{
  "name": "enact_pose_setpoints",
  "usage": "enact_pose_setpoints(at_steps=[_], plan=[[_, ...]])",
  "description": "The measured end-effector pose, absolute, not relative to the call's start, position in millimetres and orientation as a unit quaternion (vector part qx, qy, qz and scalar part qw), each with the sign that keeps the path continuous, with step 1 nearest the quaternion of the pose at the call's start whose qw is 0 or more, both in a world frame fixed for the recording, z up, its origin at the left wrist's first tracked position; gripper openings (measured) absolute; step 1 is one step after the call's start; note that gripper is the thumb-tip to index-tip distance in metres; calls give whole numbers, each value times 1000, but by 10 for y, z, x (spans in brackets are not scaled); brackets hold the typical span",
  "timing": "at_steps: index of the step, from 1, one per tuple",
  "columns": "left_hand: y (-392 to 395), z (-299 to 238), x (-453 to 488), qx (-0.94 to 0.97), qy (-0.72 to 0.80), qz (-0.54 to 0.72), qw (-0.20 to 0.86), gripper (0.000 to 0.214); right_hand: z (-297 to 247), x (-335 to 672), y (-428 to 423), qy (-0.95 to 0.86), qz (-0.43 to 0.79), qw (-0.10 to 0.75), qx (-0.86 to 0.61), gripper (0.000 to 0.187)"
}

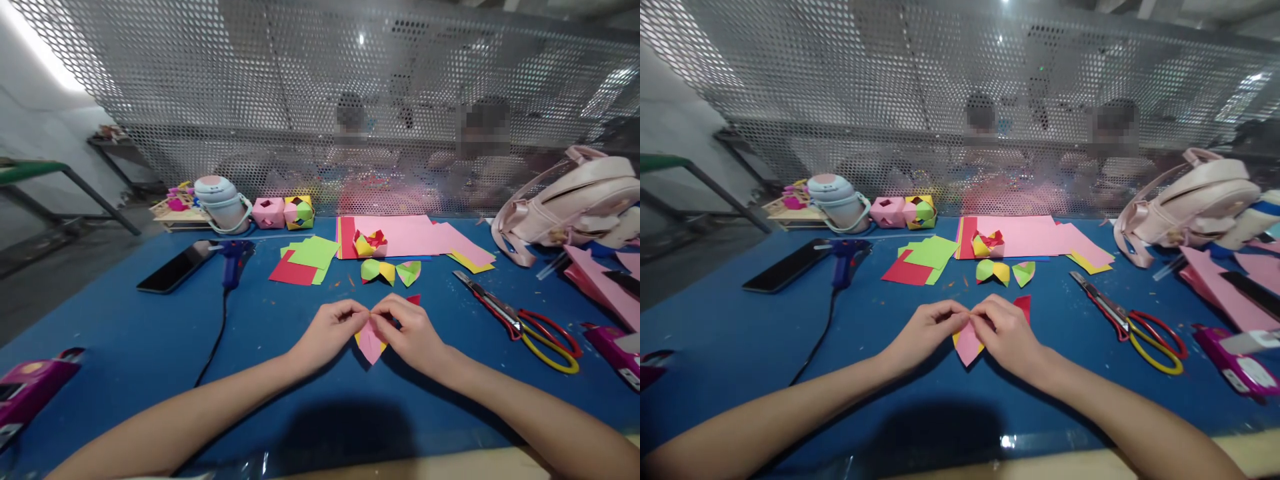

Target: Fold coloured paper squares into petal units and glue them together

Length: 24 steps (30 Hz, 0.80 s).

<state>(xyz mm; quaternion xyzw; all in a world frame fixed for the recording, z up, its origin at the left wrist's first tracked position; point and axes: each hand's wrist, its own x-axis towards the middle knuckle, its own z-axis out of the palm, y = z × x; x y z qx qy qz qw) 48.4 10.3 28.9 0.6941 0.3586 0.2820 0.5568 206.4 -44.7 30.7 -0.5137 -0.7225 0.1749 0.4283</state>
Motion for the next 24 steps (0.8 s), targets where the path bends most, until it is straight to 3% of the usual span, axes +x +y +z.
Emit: enact_pose_setpoints(at_steps=[5,12,16,20,24], plan=[[115,270,461,704,372,323,513,19,331,2098,-445,-712,178,410,-542,9],[122,218,460,701,341,300,550,16,288,2103,-461,-762,133,386,-503,17],[144,205,466,684,356,326,548,13,442,2262,-403,-762,101,416,-486,13],[220,179,480,646,413,354,536,10,555,2755,-175,-688,10,443,-575,16],[325,124,490,634,449,362,515,10,313,3255,81,-594,50,366,-715,21]])
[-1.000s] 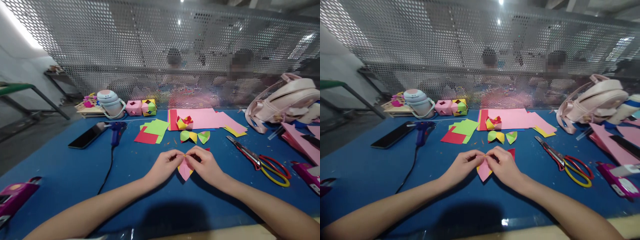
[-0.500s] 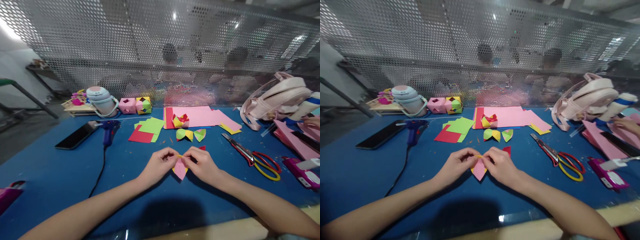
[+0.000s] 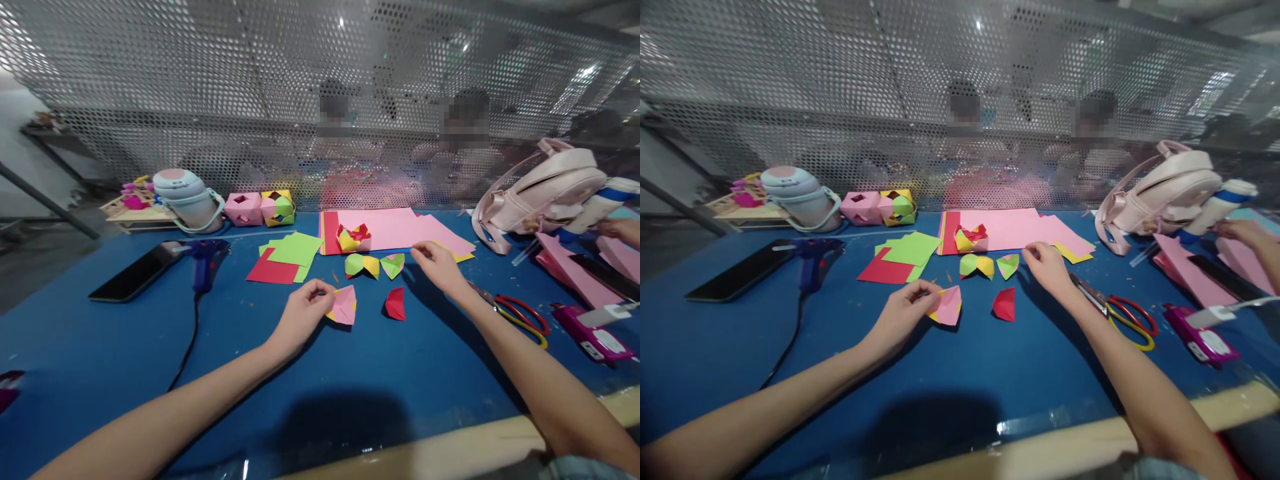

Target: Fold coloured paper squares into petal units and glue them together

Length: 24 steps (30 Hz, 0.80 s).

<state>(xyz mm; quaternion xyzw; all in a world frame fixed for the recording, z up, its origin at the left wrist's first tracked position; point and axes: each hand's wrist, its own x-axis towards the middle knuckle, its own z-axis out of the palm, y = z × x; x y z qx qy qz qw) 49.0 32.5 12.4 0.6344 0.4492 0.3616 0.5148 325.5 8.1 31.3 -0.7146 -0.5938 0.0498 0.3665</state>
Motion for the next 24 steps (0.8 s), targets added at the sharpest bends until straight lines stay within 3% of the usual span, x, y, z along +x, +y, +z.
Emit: enact_pose_setpoints(at_steps=[4,8,17,24], plan=[[455,60,480,660,457,363,473,13,-10,3346,200,-578,87,329,-742,29],[601,-9,461,671,458,367,453,19,-139,3247,243,-567,88,320,-754,22],[652,-53,481,677,458,348,459,25,-3,3461,247,-534,107,368,-754,23],[683,-42,472,677,435,363,469,26,-4,3429,208,-561,128,359,-735,22]])
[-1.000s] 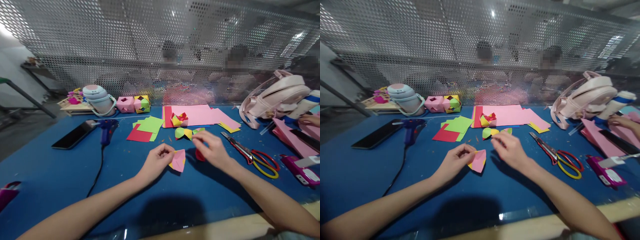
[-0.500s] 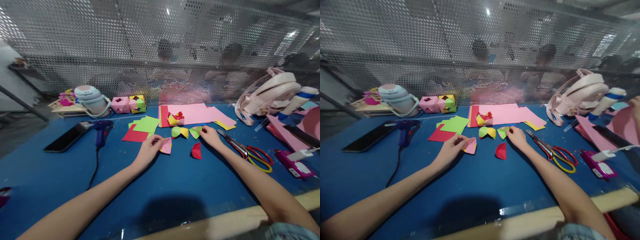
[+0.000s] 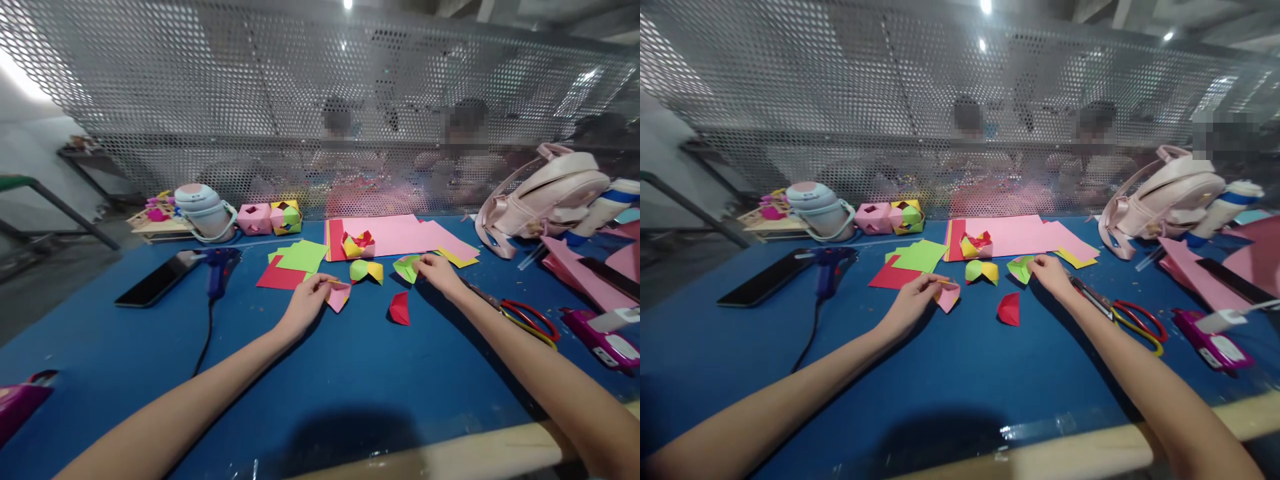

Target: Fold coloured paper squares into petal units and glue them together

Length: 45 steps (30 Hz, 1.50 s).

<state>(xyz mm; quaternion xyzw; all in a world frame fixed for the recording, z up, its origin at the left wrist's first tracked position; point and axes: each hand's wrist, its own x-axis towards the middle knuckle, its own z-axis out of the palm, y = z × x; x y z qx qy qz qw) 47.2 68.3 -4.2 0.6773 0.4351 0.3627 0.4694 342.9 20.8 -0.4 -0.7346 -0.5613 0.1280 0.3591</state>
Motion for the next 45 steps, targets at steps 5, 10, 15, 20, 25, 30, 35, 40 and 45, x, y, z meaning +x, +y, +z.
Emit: enact_pose_setpoints(at_steps=[5,10,15,20,25,30,35,40,45], plan=[[753,-19,437,673,452,365,458,22,-4,3441,104,-576,43,366,-730,25],[919,63,434,674,468,361,444,20,183,3156,96,-676,18,318,-665,21],[1117,77,510,611,481,366,511,9,199,2818,308,-757,17,225,-614,25],[1199,-30,640,566,490,372,549,9,84,2737,456,-763,6,177,-622,31],[1163,-93,759,541,473,382,581,15,84,2809,449,-757,-3,173,-630,30],[1079,-59,707,560,458,386,572,38,227,2936,354,-746,-4,206,-633,30],[1045,22,565,600,470,375,527,40,344,3141,150,-729,1,235,-643,24],[998,129,481,640,483,386,456,33,306,3349,-90,-715,14,230,-660,20],[756,201,443,744,410,379,366,26,309,3275,-324,-721,130,217,-645,24]])
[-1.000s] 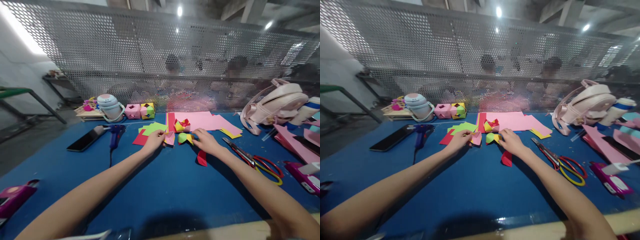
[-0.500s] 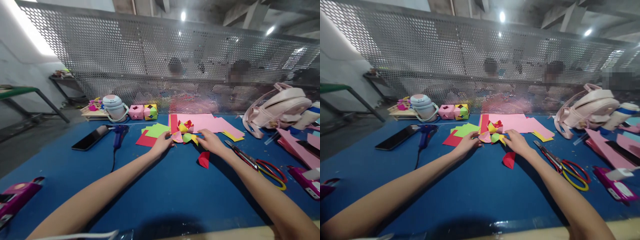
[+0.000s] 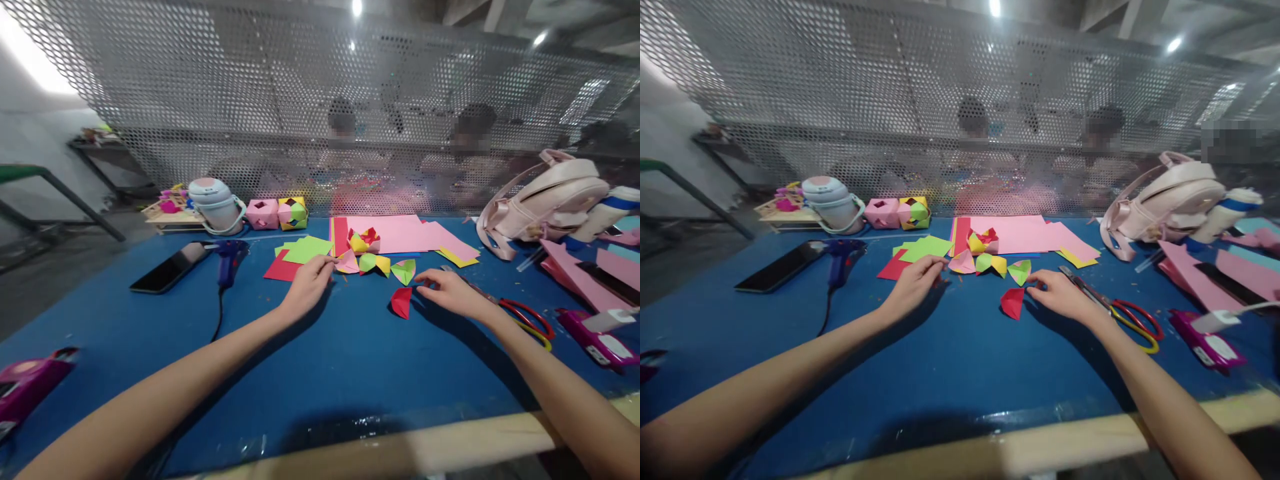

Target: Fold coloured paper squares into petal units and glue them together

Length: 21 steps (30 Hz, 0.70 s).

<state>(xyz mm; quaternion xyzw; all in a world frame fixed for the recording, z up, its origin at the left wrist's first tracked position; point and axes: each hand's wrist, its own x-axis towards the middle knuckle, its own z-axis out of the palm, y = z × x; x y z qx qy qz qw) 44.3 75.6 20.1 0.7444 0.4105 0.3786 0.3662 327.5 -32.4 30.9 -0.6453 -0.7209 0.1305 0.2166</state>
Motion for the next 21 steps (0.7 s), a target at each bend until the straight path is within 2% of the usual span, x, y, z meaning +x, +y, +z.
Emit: enact_pose_setpoints(at_steps=[3,6,9,11,15,18,20,21], plan=[[572,197,491,773,380,331,386,26,246,3136,-349,-707,189,240,-638,31],[408,164,584,767,365,278,449,27,114,2977,-321,-690,201,271,-640,16],[278,119,682,761,357,263,474,30,31,2784,-347,-674,198,299,-646,17],[219,91,735,757,333,261,499,39,46,2654,-403,-667,201,316,-644,17],[185,49,788,764,311,232,516,21,172,2575,-444,-679,244,343,-602,20],[217,28,777,740,352,239,521,19,206,2771,-289,-655,137,400,-626,25],[245,12,756,719,374,258,526,20,156,2961,-127,-588,35,401,-701,27],[258,2,746,708,381,271,529,21,112,3049,-47,-569,26,398,-719,31]])
